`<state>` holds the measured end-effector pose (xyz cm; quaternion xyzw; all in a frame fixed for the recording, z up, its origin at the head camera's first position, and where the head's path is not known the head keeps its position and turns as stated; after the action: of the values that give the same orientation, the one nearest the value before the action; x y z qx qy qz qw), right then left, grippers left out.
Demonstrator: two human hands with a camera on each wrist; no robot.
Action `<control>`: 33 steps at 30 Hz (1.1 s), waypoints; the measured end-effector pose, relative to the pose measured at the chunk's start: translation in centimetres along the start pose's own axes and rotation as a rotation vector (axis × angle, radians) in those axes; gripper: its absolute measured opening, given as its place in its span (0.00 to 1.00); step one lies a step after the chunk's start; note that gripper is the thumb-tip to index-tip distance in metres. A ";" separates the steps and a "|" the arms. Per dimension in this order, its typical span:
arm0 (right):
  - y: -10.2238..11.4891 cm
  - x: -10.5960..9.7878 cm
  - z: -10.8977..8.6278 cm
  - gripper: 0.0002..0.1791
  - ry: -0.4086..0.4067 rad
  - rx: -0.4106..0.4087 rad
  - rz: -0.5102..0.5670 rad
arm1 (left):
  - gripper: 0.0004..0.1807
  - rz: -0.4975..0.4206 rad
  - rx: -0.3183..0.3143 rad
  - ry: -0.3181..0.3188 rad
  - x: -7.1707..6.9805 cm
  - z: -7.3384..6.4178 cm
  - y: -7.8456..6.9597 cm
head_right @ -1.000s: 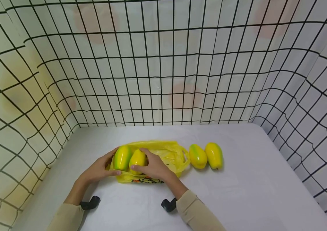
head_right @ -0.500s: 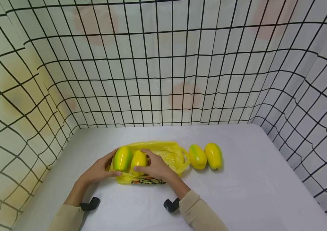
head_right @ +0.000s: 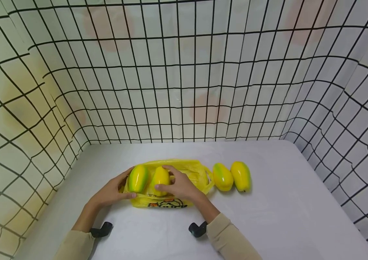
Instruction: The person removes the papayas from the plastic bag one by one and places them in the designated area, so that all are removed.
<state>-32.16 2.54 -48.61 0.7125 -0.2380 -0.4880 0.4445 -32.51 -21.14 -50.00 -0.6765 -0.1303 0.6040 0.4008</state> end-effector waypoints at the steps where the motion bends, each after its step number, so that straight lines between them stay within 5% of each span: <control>1: 0.0 -0.1 0.0 0.46 0.000 0.002 0.001 | 0.56 -0.005 0.000 0.002 0.0 0.0 0.0; 33: -0.1 -3.7 -2.1 0.45 -0.043 0.002 -0.043 | 0.56 -0.019 -0.007 0.010 0.2 0.0 0.0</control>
<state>-31.74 6.27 -46.63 0.7073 -0.2326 -0.5122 0.4281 -32.46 -21.01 -50.09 -0.6797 -0.1369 0.5962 0.4049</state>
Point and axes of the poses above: each hand's wrist, its own z-axis towards the middle knuckle, its own x-axis out of the palm, y = z × x, the point moved 9 cm from there along z, towards the middle knuckle, and after that the axes turned 2 degrees about x, right-handed, at the moved point
